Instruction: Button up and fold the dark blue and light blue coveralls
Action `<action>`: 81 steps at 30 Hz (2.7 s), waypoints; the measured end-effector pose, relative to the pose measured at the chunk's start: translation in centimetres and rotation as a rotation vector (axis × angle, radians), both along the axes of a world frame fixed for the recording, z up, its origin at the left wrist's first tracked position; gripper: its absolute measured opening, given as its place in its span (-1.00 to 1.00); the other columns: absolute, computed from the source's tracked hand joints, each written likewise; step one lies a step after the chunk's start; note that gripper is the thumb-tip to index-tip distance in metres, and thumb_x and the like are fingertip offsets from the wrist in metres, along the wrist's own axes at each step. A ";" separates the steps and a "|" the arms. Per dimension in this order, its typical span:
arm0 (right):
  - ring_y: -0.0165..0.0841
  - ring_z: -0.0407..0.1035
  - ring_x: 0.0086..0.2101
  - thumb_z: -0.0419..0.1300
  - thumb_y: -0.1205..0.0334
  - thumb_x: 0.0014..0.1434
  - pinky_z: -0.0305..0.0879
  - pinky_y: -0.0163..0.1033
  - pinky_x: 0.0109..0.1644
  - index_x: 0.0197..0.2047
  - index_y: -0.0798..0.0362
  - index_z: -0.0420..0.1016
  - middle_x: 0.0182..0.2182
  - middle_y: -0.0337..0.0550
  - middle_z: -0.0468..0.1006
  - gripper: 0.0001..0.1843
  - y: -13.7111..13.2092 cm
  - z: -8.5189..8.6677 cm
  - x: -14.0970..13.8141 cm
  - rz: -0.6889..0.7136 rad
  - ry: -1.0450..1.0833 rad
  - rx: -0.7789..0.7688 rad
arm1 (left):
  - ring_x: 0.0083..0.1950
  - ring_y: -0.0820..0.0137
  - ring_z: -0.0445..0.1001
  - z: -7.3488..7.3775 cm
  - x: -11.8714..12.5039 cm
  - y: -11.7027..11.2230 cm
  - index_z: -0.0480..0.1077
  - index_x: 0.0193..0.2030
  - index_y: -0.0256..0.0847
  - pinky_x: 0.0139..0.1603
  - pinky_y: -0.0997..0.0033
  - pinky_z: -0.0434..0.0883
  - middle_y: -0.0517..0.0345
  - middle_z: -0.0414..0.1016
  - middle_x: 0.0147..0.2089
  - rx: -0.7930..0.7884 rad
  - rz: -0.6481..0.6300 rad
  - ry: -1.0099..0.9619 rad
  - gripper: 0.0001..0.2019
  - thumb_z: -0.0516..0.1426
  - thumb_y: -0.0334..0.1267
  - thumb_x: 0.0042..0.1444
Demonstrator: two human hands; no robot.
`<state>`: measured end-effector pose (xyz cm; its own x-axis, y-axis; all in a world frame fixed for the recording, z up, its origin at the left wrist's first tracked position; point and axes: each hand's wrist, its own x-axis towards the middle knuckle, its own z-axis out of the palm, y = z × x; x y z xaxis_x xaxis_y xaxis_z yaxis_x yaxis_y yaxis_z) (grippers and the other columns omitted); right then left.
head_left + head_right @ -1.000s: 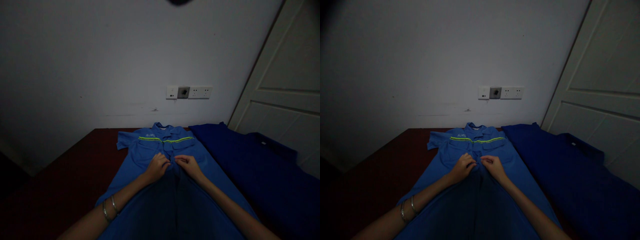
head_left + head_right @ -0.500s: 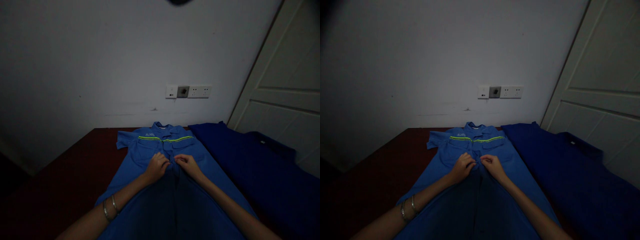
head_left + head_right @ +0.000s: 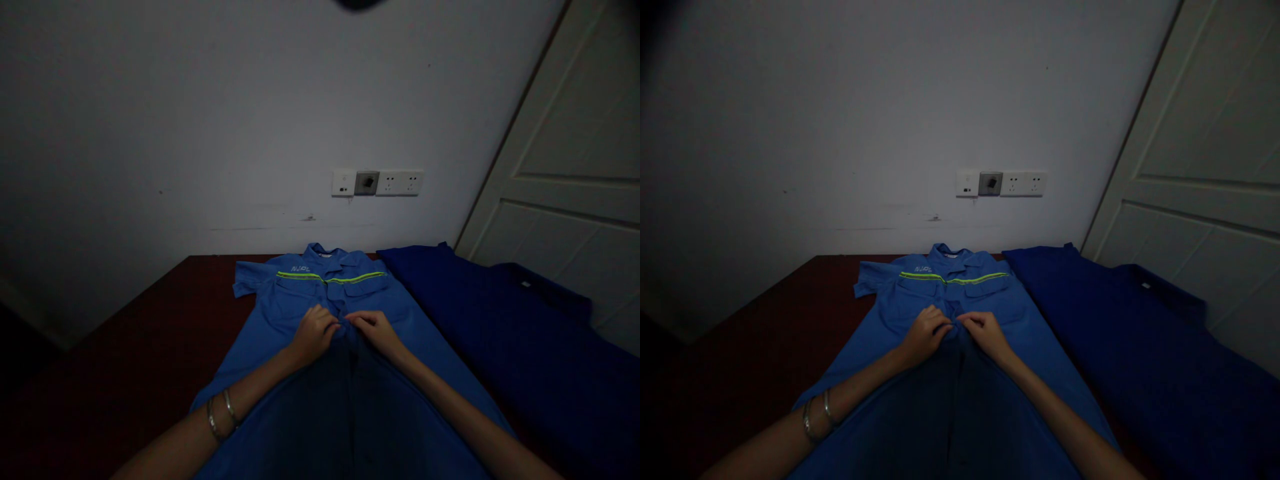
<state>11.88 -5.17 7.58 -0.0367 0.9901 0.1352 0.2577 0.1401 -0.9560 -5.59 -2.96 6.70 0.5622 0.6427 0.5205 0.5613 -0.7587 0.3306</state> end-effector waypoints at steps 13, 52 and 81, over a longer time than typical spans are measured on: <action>-0.49 0.30 -0.53 0.24 0.16 -0.15 0.23 -0.39 -0.46 -0.28 0.10 0.54 -0.50 -0.24 0.51 -0.68 0.3 -0.2 1.2 0.190 0.175 -0.224 | -0.23 0.40 0.34 -0.4 -0.2 0.2 0.41 -0.32 -0.24 -0.15 0.35 0.21 0.12 0.45 -0.31 -0.026 -0.011 -0.038 -0.85 0.02 -0.30 0.14; -0.35 0.35 -0.28 -0.07 0.27 0.23 0.31 -0.25 -0.18 -0.21 0.06 0.44 -0.32 -0.07 0.45 -0.73 -0.3 -0.9 -0.1 0.179 -0.740 0.688 | -0.41 0.41 0.34 -0.6 0.5 1.3 0.49 -0.49 -0.32 -0.35 0.46 0.25 0.19 0.46 -0.51 -0.756 -0.028 -0.490 -0.71 0.11 -0.09 -0.08; -0.41 0.30 -0.34 -0.08 0.36 0.22 0.23 -0.35 -0.41 -0.21 0.10 0.40 -0.30 -0.11 0.48 -0.77 -1.0 0.6 0.3 0.267 -1.190 1.130 | -0.54 0.54 0.16 -0.7 0.2 1.9 0.29 -0.62 -0.31 -0.50 0.53 0.08 0.28 0.24 -0.63 -1.136 -0.062 -0.660 -0.63 0.20 0.01 -0.23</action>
<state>12.13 -6.12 8.20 -0.7792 0.3684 0.5070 0.5774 0.7367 0.3520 -5.41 -1.07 6.01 0.4561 0.8840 -0.1028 0.0239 0.1033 0.9944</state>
